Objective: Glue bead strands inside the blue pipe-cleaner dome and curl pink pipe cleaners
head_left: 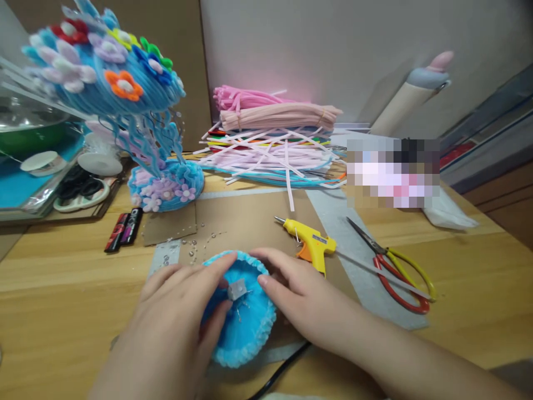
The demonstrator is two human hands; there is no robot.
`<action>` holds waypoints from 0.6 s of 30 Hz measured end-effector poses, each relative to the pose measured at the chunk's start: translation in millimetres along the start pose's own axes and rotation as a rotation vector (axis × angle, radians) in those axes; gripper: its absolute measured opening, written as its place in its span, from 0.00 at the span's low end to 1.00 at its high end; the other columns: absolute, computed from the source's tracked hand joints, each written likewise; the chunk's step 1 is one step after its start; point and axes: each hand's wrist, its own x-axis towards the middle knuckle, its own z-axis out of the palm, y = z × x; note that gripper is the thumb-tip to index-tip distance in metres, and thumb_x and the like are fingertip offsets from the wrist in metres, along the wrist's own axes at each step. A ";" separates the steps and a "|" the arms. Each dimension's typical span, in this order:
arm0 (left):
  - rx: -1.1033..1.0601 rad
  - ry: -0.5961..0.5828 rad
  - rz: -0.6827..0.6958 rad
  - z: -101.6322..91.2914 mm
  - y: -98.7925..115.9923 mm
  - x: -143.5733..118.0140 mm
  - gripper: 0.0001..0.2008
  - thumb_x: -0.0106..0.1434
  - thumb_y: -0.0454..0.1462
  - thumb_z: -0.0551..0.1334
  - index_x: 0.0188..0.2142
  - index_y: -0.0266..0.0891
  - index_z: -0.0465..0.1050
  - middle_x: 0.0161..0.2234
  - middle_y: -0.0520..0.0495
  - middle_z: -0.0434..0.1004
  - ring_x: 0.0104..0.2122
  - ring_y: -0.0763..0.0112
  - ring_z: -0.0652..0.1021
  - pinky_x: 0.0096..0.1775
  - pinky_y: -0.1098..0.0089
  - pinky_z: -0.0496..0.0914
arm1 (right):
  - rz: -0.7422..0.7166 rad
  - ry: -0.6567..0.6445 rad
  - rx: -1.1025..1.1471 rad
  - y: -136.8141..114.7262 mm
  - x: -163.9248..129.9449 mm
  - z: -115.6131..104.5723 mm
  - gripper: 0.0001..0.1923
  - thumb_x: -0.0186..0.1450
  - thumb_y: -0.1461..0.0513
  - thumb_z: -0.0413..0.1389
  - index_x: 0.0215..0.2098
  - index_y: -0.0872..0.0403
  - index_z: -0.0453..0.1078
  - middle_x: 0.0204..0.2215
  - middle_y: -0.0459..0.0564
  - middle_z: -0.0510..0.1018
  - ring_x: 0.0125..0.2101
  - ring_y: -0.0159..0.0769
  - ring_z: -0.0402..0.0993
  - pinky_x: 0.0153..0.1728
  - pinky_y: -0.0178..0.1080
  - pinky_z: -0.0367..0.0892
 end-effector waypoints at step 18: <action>-0.107 -0.111 -0.123 -1.5 17.1 11.9 0.04 0.60 0.32 0.59 0.32 0.44 0.70 0.32 0.52 0.76 0.34 0.63 0.73 0.39 0.60 0.62 | 0.065 -0.117 0.558 18.6 -12.6 19.3 0.18 0.69 0.54 0.50 0.55 0.48 0.61 0.31 0.45 0.72 0.30 0.34 0.70 0.30 0.35 0.69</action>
